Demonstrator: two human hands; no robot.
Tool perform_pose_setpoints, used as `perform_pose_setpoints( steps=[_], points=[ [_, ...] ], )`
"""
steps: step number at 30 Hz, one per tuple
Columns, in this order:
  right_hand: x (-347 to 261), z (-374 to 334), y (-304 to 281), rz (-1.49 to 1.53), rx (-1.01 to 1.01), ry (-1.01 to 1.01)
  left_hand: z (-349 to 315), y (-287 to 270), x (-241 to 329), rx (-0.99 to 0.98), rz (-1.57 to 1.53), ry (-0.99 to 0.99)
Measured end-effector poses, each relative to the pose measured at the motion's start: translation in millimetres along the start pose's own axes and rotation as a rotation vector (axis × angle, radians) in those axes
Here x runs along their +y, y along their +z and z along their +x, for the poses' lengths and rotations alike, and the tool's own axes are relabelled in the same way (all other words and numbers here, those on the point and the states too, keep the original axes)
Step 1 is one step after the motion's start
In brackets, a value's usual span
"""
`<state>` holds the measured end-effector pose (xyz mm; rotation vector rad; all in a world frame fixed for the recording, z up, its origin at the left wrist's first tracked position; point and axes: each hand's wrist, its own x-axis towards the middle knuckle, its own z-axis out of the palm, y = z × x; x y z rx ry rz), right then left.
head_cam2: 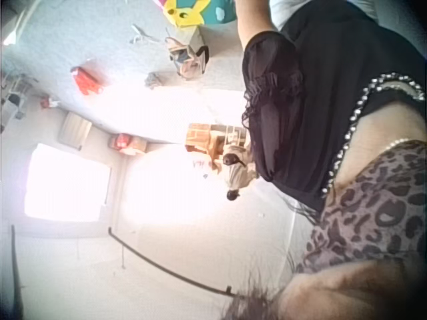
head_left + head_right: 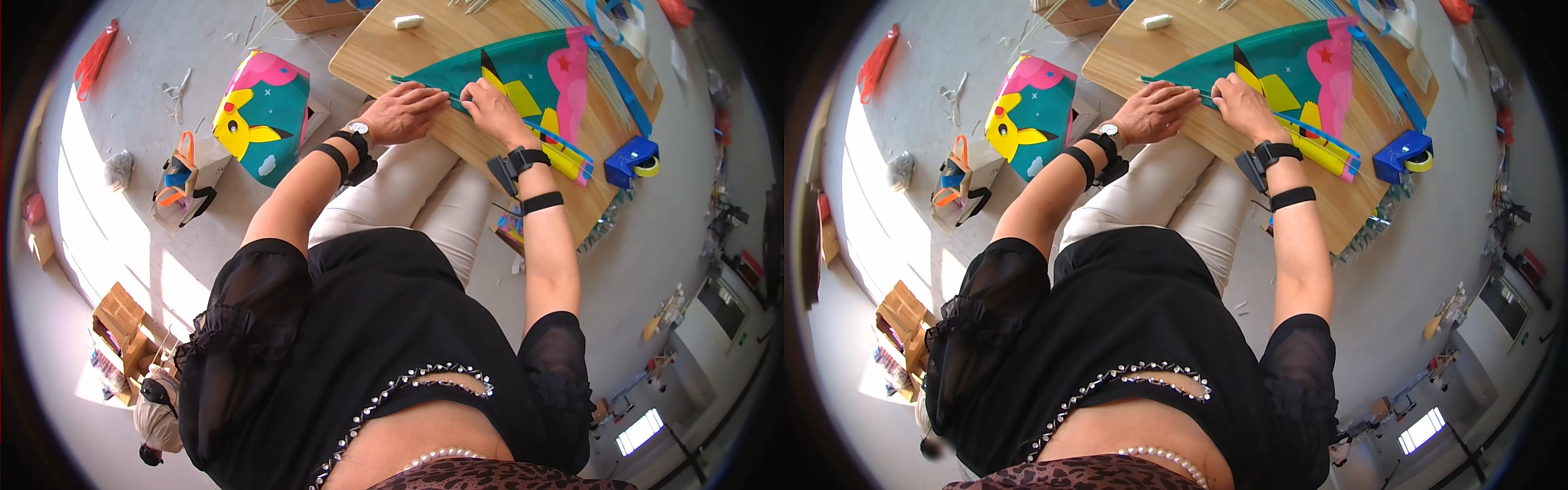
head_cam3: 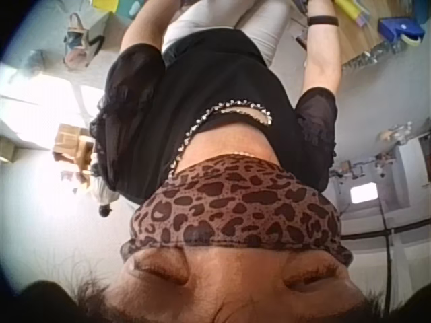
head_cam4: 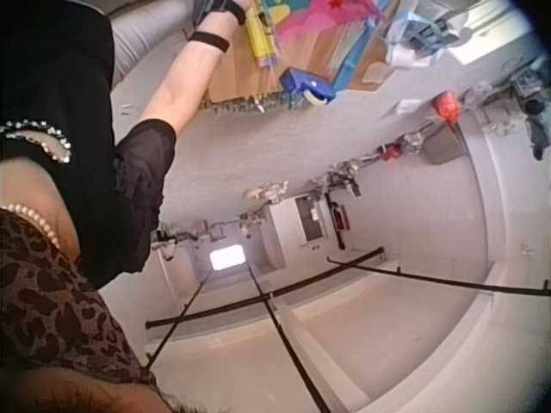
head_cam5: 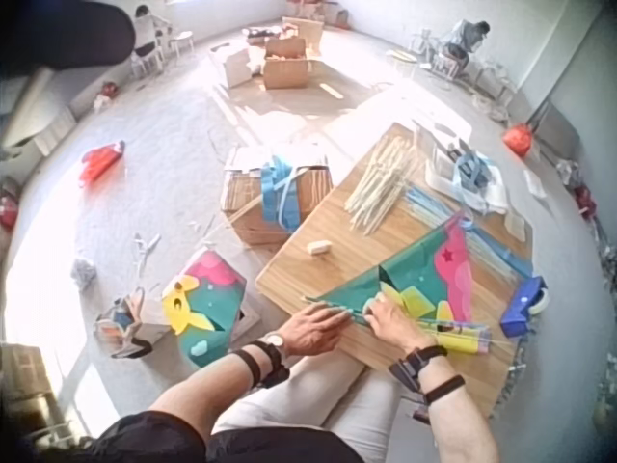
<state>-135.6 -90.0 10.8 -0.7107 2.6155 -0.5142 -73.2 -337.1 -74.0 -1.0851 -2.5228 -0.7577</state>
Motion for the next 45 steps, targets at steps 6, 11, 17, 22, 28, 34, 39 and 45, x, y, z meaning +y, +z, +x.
perform_pose_setpoints(
  steps=[6,11,17,22,28,34,39,45],
  points=[
    [-3,-4,7,0.011,0.088,-0.021,0,-1,0,-0.008,-0.003,-0.008],
    [-3,-8,11,-0.003,0.167,-0.065,2,-4,2,-0.005,0.009,-0.001],
    [-8,-10,13,-0.052,0.188,-0.084,3,-6,2,0.004,0.025,0.005],
    [-6,-13,15,-0.06,0.224,-0.069,4,-6,3,0.01,0.035,0.012],
    [-6,-14,16,-0.064,0.256,-0.067,1,-3,1,-0.021,0.013,-0.001],
    [-6,-15,19,-0.048,0.276,-0.037,2,-3,1,-0.034,0.01,-0.001],
    [-6,-15,19,-0.028,0.285,-0.029,2,-6,2,-0.039,0.013,0.005],
    [-10,-13,16,-0.054,0.323,-0.042,3,-9,3,-0.036,0.021,0.002]
  ],
)
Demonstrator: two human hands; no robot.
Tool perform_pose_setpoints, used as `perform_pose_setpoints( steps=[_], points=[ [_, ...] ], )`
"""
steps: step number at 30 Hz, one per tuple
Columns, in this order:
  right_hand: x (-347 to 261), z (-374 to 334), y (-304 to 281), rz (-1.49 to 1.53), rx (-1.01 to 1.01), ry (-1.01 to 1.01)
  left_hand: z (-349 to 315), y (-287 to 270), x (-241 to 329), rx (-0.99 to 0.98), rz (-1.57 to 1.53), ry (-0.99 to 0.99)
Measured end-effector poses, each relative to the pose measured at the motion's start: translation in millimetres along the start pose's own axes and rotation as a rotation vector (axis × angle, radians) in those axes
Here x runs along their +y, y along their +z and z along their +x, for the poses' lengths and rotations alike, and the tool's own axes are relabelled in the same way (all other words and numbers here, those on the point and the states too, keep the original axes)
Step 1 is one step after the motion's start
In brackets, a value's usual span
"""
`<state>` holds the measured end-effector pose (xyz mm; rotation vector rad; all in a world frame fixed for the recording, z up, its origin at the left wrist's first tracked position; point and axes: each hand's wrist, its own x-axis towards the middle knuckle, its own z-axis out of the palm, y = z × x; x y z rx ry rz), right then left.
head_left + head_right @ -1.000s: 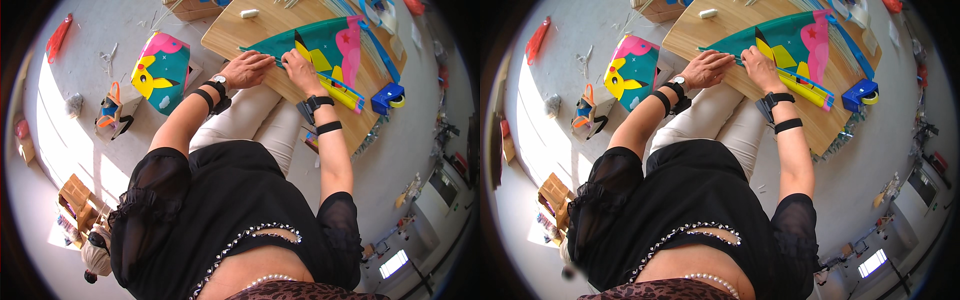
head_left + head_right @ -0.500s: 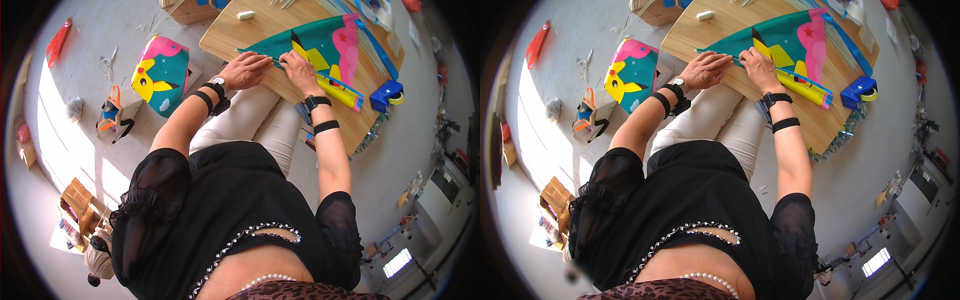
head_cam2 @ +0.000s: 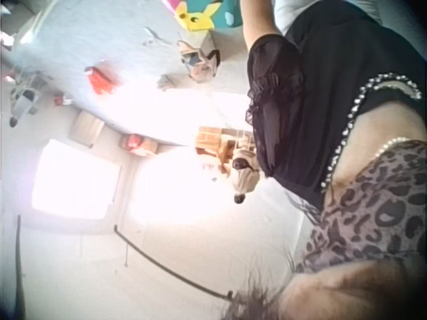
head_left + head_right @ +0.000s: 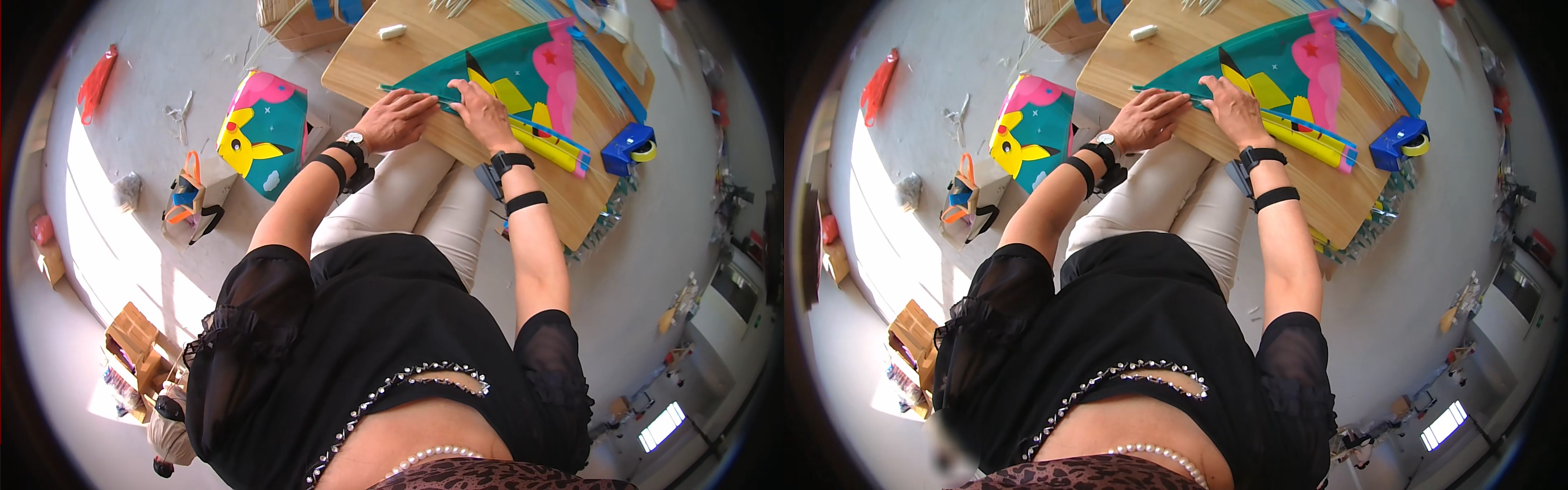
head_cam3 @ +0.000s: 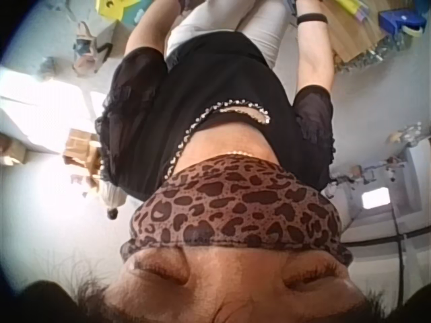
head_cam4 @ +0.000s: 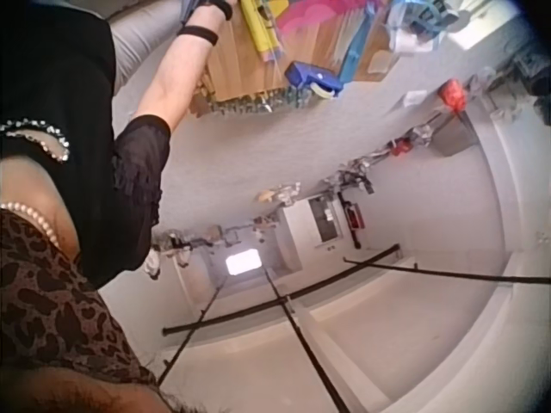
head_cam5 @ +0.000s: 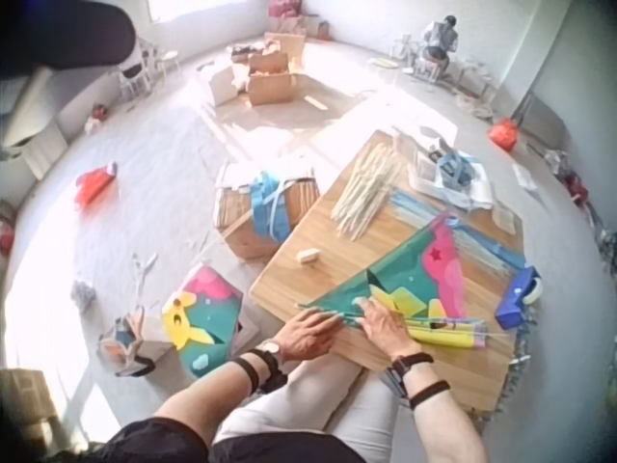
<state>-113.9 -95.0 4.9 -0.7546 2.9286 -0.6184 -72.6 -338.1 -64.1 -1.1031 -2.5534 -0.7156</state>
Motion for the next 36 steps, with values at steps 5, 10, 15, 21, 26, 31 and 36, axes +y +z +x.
perform_pose_setpoints(
  steps=[5,10,15,21,26,31,36],
  points=[
    [1,-1,-5,-0.019,0.025,0.049,2,-2,3,0.011,0.039,0.0],
    [-7,-30,7,-0.018,0.241,0.009,2,-1,3,0.022,0.016,0.0],
    [-30,-57,28,-0.116,0.277,0.01,0,1,0,-0.019,-0.005,-0.003],
    [-39,-63,44,-0.3,0.265,0.032,-2,2,-1,-0.014,-0.013,0.001],
    [-39,-62,46,-0.276,0.243,0.08,-1,3,-1,0.003,-0.014,0.004],
    [-39,-58,49,-0.171,0.259,0.166,1,4,-1,0.009,-0.021,0.005],
    [-28,-63,49,-0.098,0.255,0.184,0,5,0,0.02,-0.006,0.017]
  ],
)
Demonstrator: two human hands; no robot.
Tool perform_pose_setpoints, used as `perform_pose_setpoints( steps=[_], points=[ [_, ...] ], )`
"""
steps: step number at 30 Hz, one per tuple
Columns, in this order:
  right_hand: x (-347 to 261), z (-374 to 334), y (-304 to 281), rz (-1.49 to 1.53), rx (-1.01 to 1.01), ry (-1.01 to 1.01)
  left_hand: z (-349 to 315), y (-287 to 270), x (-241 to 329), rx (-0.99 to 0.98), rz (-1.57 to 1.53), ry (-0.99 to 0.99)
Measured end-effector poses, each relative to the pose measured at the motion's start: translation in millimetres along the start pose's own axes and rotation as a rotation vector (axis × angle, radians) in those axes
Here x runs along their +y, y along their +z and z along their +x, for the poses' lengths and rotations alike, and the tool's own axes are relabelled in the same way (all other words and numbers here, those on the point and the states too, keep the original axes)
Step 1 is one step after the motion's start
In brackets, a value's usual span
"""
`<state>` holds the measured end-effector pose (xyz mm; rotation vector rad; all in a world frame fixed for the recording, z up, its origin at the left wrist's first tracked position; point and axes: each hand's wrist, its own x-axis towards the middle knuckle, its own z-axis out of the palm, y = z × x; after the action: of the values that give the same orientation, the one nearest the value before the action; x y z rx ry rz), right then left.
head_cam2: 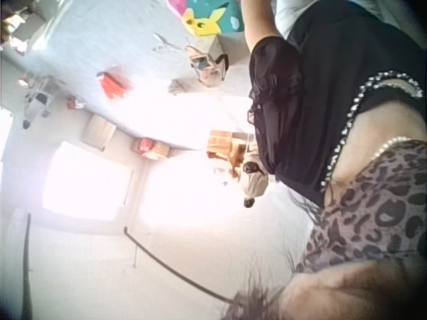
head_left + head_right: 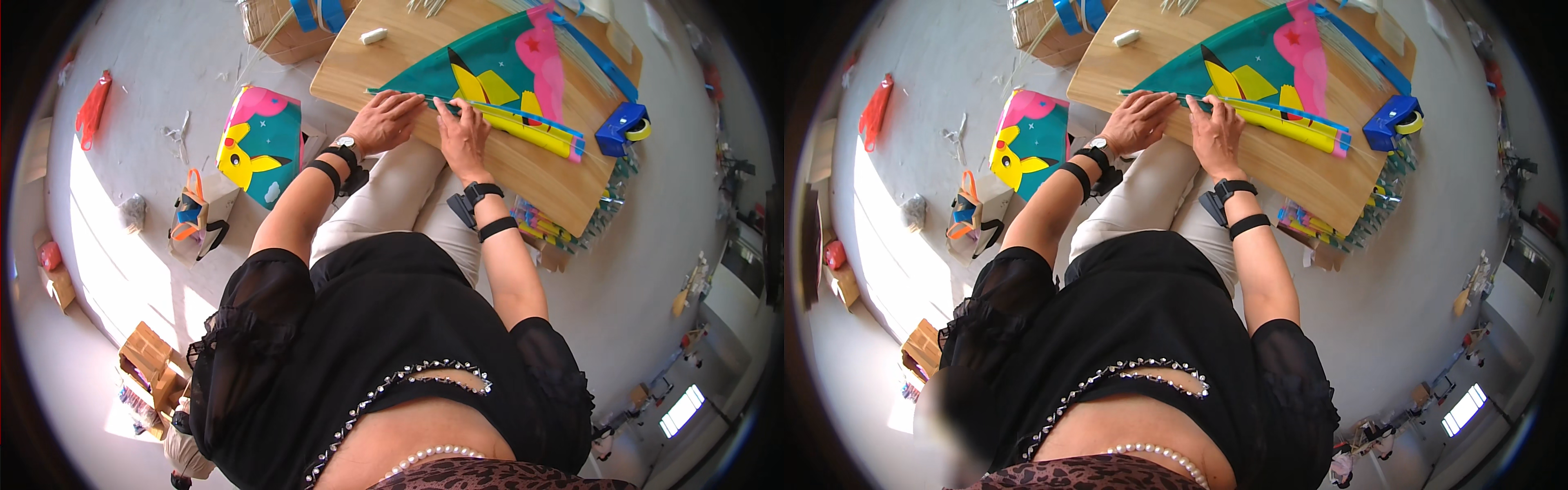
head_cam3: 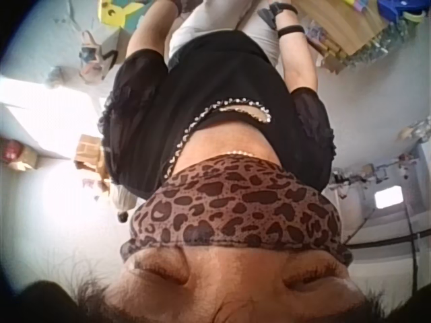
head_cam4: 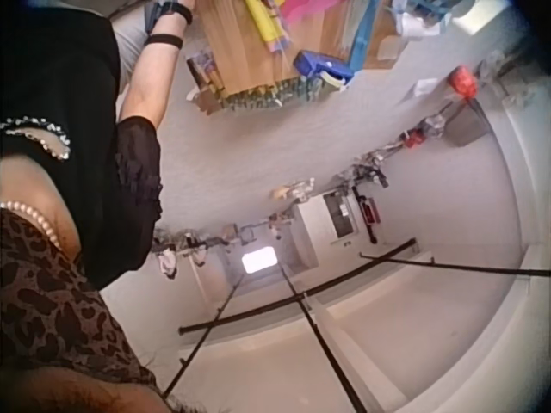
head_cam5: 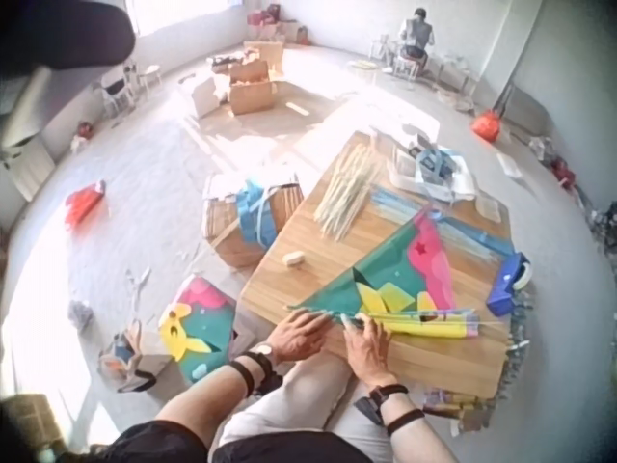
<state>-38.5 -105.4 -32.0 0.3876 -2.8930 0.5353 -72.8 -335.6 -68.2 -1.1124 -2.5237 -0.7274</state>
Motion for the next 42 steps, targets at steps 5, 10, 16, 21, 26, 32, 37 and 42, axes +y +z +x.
perform_pose_setpoints(
  steps=[5,10,16,21,26,32,37,42],
  points=[
    [17,-6,-9,-0.213,0.047,-0.104,0,-3,1,0.004,-0.013,-0.003],
    [13,-17,-12,-0.261,0.05,-0.047,0,-6,3,0.012,0.012,0.005],
    [-11,-14,4,-0.241,-0.008,-0.035,1,-9,4,-0.031,-0.022,0.017],
    [1,-16,1,-0.206,-0.006,-0.006,5,-12,7,-0.048,-0.01,0.03],
    [38,-28,-13,-0.228,-0.011,-0.015,11,-14,12,-0.015,0.013,0.032],
    [67,-36,-24,-0.185,-0.116,-0.04,15,-21,15,-0.079,-0.009,0.044],
    [67,-39,-22,-0.196,-0.127,0.002,44,-12,37,-0.106,0.103,0.038],
    [65,-36,-19,-0.211,-0.141,-0.003,80,9,52,-0.199,0.141,0.197]
  ],
)
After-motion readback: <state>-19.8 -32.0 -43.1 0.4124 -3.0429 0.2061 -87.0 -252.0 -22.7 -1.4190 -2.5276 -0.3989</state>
